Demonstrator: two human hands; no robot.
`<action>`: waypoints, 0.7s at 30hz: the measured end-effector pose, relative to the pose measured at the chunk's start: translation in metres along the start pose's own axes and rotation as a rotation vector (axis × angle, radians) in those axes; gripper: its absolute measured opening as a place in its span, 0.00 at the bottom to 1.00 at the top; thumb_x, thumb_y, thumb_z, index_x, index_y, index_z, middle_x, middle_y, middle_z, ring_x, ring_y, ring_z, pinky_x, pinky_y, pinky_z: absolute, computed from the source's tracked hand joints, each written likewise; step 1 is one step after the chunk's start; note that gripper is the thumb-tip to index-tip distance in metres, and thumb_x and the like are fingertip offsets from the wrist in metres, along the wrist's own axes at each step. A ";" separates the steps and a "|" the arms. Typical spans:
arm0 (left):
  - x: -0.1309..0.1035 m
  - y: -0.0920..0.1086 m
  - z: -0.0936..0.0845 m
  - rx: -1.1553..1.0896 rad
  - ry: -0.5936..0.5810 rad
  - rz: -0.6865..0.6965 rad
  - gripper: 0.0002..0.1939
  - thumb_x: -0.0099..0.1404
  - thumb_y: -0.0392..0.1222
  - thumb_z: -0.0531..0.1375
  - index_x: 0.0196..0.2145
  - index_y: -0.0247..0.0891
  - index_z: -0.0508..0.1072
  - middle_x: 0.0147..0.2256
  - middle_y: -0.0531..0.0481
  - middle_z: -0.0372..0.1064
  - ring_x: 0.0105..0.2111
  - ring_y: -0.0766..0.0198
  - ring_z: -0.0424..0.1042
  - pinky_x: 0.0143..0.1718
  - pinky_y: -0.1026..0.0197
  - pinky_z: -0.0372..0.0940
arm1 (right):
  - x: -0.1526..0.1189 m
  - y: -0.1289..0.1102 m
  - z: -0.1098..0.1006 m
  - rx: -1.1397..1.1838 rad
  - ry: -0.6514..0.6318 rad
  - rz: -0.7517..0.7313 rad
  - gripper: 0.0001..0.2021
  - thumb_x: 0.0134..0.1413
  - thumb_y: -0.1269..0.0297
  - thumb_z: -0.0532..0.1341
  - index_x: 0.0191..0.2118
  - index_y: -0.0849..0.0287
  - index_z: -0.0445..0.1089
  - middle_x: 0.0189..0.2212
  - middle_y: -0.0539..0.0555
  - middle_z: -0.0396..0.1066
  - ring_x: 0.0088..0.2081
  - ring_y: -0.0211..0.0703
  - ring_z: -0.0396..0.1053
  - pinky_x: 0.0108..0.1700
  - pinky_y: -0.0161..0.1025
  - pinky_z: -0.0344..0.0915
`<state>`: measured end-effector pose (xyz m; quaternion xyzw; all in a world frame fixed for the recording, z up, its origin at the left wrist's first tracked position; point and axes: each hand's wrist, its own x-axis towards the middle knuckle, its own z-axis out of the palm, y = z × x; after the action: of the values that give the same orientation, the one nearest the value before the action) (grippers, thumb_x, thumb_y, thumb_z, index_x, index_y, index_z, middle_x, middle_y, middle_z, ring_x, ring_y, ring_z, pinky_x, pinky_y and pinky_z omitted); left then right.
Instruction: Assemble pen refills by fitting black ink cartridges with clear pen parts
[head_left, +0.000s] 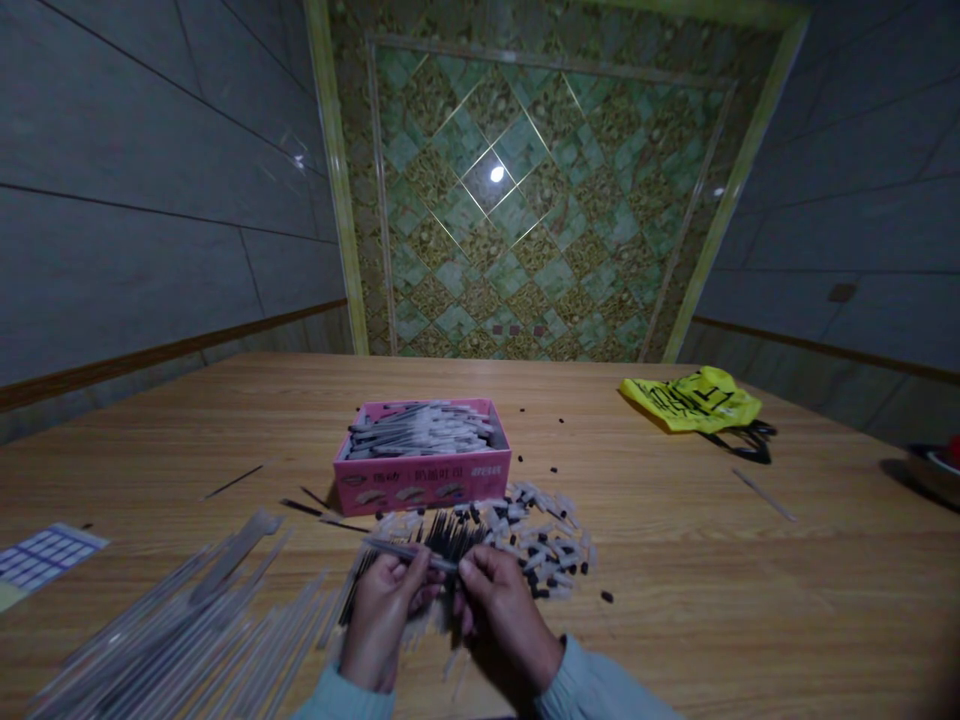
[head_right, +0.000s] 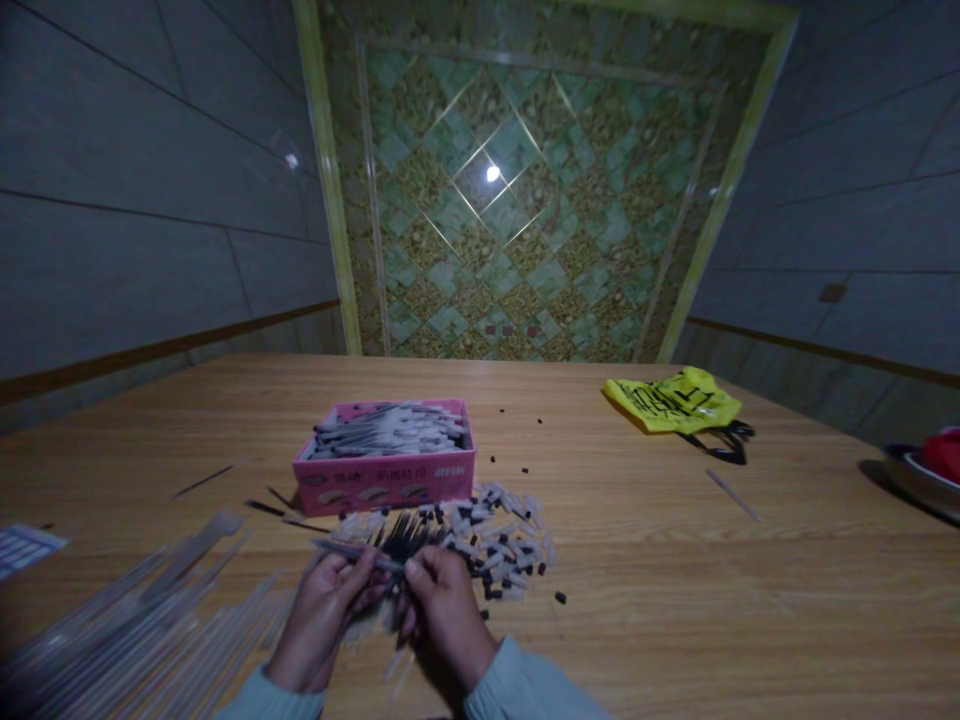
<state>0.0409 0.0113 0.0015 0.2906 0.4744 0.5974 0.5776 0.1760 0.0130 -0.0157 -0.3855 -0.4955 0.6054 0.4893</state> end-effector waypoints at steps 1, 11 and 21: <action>-0.001 0.000 0.001 0.007 -0.015 0.009 0.20 0.41 0.46 0.70 0.30 0.33 0.70 0.23 0.49 0.74 0.24 0.64 0.73 0.24 0.66 0.68 | 0.001 0.000 0.000 0.034 -0.022 0.029 0.21 0.47 0.45 0.59 0.22 0.60 0.59 0.11 0.46 0.62 0.11 0.30 0.56 0.13 0.27 0.49; -0.005 0.004 0.001 0.116 -0.068 0.082 0.20 0.50 0.52 0.64 0.36 0.36 0.71 0.27 0.51 0.70 0.28 0.63 0.71 0.26 0.65 0.66 | 0.004 -0.031 -0.030 -0.916 0.228 -0.402 0.10 0.52 0.71 0.56 0.38 0.58 0.72 0.38 0.56 0.72 0.42 0.47 0.65 0.41 0.39 0.59; -0.001 -0.002 -0.002 0.233 -0.098 0.105 0.23 0.50 0.56 0.62 0.36 0.35 0.74 0.19 0.59 0.58 0.15 0.71 0.57 0.14 0.68 0.53 | 0.016 -0.026 -0.055 -1.373 0.287 -0.310 0.16 0.46 0.79 0.54 0.36 0.55 0.74 0.35 0.55 0.72 0.43 0.48 0.63 0.37 0.37 0.56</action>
<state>0.0399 0.0097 -0.0006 0.4089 0.4961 0.5527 0.5302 0.2299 0.0411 -0.0013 -0.6071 -0.7443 0.0241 0.2771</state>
